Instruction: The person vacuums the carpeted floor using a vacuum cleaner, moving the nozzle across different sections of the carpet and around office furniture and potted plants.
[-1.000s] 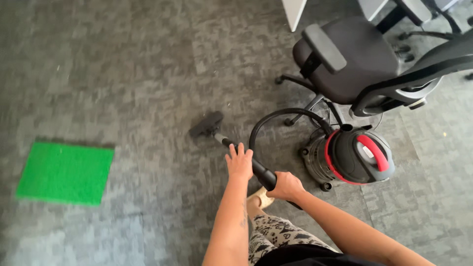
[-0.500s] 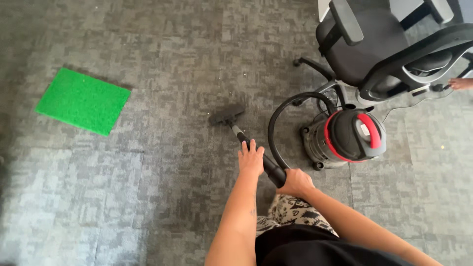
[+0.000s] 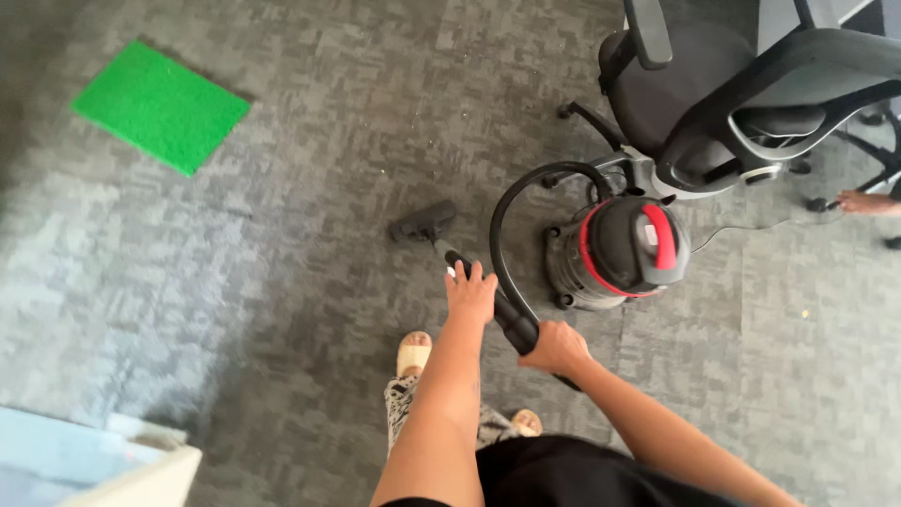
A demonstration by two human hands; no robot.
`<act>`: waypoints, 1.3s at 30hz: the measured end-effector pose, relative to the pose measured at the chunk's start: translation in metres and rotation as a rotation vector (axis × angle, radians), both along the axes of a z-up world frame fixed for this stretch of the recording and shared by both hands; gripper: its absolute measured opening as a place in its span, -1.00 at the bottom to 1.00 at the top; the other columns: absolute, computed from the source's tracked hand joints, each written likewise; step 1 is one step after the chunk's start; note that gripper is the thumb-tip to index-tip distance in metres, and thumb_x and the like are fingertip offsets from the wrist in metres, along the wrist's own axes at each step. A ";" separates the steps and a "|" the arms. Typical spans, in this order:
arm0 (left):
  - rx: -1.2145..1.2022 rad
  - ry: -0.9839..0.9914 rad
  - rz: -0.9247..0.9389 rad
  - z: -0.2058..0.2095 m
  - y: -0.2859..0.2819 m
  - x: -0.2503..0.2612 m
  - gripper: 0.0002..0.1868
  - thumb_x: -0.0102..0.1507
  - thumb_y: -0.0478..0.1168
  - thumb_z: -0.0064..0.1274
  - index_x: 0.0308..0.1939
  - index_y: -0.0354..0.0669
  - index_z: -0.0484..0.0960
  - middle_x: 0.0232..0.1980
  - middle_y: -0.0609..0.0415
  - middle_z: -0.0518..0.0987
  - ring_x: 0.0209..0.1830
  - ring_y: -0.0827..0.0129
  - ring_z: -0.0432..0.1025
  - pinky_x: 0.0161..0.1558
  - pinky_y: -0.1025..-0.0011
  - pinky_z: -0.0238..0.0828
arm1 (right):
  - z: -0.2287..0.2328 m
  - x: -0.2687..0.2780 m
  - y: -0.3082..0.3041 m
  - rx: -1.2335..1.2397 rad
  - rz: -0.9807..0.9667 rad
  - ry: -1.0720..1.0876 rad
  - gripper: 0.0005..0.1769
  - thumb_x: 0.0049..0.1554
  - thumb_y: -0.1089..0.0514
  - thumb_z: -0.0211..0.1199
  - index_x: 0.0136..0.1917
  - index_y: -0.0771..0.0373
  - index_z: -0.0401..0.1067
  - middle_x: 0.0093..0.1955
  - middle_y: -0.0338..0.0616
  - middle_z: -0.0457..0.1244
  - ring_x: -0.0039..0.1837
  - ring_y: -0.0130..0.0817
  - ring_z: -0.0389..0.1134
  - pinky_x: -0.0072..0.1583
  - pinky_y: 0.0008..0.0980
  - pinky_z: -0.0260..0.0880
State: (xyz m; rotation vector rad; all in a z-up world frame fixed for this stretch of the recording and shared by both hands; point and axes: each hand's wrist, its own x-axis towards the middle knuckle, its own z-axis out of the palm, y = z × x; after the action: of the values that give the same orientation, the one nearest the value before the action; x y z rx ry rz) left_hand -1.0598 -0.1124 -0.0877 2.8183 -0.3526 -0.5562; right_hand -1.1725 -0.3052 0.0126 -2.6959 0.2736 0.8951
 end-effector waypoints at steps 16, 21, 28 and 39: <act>0.095 0.124 -0.165 0.003 -0.169 -0.189 -0.56 0.49 -0.11 0.25 0.46 0.20 0.80 0.73 -0.05 0.53 0.99 -0.24 -0.03 0.87 -0.42 -0.41 | -0.025 -0.185 -0.179 -0.084 0.075 0.090 -0.14 -0.14 -0.33 0.74 0.37 -0.02 0.71 0.19 0.05 0.60 0.27 0.05 0.66 0.33 0.07 0.69; 0.131 0.137 -0.209 -0.011 -0.167 -0.158 -0.59 0.52 -0.09 0.21 0.46 0.22 0.81 0.70 0.02 0.58 0.97 -0.13 0.06 0.89 -0.48 -0.44 | -0.025 -0.161 -0.185 -0.053 0.121 0.035 -0.13 -0.19 -0.34 0.75 0.33 0.03 0.73 0.17 0.07 0.61 0.27 0.06 0.66 0.36 0.04 0.68; 0.074 0.067 -0.095 -0.021 -0.172 -0.169 -0.65 0.56 -0.09 0.12 0.39 0.20 0.84 0.67 0.04 0.60 0.95 -0.07 0.11 0.85 -0.53 -0.32 | -0.013 -0.167 -0.193 -0.061 0.218 0.051 -0.18 -0.15 -0.35 0.72 0.29 0.04 0.73 0.14 0.06 0.60 0.24 0.06 0.67 0.34 0.00 0.69; 0.129 0.197 -0.037 -0.026 -0.359 -0.229 -0.51 0.38 -0.17 0.39 0.42 0.16 0.83 0.67 0.01 0.60 0.91 -0.07 0.15 0.83 -0.50 -0.21 | -0.034 -0.186 -0.405 -0.005 0.348 0.031 -0.15 -0.17 -0.36 0.75 0.31 0.03 0.72 0.13 0.07 0.58 0.25 0.12 0.63 0.34 0.07 0.64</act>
State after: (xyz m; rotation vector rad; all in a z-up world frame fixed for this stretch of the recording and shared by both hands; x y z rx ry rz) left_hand -1.2888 -0.4710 -0.1140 2.8496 -0.3421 -0.8861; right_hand -1.3583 -0.7097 -0.0218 -2.7836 -0.1957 1.0293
